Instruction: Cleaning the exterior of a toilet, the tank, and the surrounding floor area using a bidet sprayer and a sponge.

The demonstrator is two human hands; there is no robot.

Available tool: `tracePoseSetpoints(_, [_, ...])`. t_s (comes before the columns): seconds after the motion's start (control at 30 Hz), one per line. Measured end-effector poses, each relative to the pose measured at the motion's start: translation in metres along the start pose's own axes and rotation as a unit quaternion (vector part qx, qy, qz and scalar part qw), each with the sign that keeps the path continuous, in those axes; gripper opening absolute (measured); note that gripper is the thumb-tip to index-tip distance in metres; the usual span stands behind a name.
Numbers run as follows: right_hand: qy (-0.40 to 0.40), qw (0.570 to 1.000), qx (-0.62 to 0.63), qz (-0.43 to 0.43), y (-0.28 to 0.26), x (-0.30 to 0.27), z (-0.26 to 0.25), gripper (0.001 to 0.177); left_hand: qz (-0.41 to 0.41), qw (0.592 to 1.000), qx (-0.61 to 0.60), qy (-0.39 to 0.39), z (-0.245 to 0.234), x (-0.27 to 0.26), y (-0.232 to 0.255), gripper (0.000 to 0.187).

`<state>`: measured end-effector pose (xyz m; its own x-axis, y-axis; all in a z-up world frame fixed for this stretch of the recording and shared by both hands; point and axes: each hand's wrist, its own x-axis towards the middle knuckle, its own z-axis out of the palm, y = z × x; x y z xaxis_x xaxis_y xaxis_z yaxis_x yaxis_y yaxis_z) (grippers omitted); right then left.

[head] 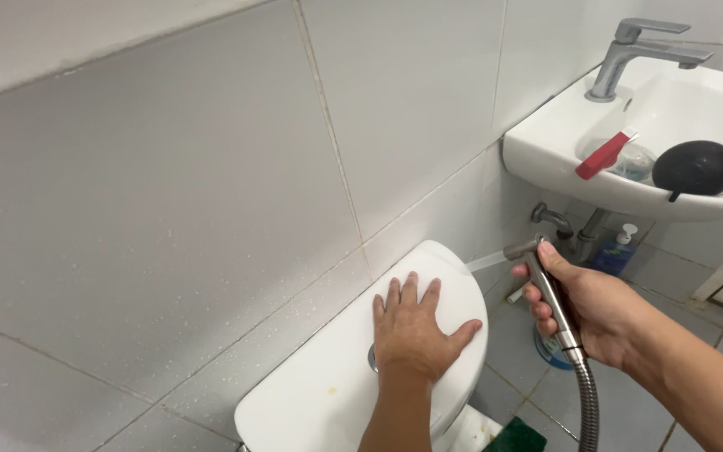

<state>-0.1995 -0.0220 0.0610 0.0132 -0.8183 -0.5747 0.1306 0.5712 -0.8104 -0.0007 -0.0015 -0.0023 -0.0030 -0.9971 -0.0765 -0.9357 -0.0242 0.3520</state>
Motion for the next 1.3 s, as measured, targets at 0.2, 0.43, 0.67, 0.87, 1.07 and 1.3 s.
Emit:
tracePoseSetpoints(0.2, [0.011,1.000,0.017,-0.005,0.001,0.007,-0.011,0.056,-0.016,1.000,0.002,-0.021,-0.005,-0.001,0.003,0.093])
tracePoseSetpoints(0.43, [0.009,0.999,0.026,-0.023,-0.003,0.001,-0.011,0.055,-0.021,0.999,0.009,-0.028,-0.006,-0.002,0.004,0.093])
tracePoseSetpoints(0.67, [0.015,0.999,0.019,-0.028,0.003,-0.002,-0.019,0.056,-0.020,0.999,0.016,-0.023,-0.006,-0.001,0.005,0.094])
tracePoseSetpoints(0.87, [0.015,1.000,0.024,0.003,0.028,-0.010,-0.030,0.055,-0.022,0.999,0.028,-0.032,-0.007,-0.001,0.005,0.094])
tracePoseSetpoints(1.07, [0.025,0.999,0.019,0.019,0.048,-0.032,-0.028,0.056,0.000,0.999,0.035,-0.004,0.002,-0.002,0.003,0.081])
tracePoseSetpoints(1.3, [0.039,0.999,0.020,0.017,0.075,-0.057,-0.024,0.053,0.063,0.988,0.038,0.135,0.066,-0.023,0.002,0.060])
